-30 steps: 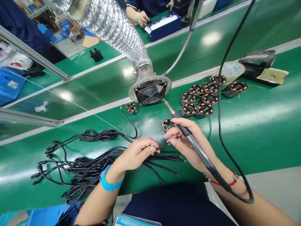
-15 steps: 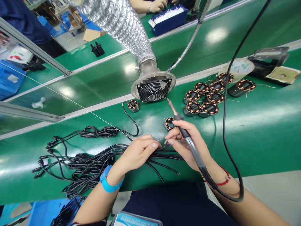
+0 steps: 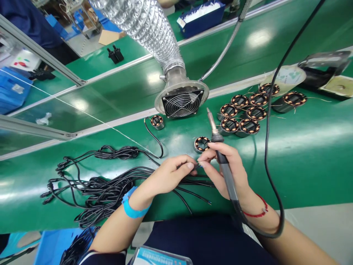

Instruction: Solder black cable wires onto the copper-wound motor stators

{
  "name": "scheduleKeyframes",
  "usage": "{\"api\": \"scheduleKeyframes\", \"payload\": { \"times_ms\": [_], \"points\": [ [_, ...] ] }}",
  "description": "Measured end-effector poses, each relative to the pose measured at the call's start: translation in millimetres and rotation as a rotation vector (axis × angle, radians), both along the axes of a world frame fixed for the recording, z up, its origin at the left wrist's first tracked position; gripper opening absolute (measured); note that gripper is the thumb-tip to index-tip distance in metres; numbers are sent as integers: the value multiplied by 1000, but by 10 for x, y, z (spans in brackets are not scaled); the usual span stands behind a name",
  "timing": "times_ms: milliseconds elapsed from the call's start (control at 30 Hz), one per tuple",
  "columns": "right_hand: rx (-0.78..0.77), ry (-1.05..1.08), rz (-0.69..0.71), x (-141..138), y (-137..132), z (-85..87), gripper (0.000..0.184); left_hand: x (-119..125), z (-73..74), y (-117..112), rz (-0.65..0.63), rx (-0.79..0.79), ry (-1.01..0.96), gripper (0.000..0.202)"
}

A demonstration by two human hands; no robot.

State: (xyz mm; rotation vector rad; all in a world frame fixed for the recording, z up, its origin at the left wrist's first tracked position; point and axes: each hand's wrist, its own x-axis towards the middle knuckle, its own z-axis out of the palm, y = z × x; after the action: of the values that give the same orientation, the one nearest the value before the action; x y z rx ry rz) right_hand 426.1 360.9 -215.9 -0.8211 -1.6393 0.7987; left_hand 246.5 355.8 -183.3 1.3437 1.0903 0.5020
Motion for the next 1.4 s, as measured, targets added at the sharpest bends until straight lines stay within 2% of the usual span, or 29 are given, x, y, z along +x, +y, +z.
{"api": "scheduleKeyframes", "payload": {
  "times_ms": [67,133,333,433,567,767,1233,1400],
  "points": [
    [17,1,-64,-30,-3,-12,52,87,-14,32,109,-183,-124,27],
    [-12,12,-102,-55,3,-40,51,152,-35,92,198,-224,-161,26],
    [-195,-77,-178,32,64,-113,40,196,-219,373,444,-28,-55,11],
    [-173,-161,-201,157,64,-148,42,197,-338,453,536,37,4,11],
    [27,-120,-240,274,32,-264,37,205,-447,468,534,56,0,11],
    [132,-22,-225,311,19,-402,30,205,-495,474,533,66,-35,11],
    [67,-6,-150,308,18,-429,31,201,-477,496,526,58,-59,15],
    [143,1,-148,328,60,-419,33,197,-472,504,534,47,-80,16]
  ]
}}
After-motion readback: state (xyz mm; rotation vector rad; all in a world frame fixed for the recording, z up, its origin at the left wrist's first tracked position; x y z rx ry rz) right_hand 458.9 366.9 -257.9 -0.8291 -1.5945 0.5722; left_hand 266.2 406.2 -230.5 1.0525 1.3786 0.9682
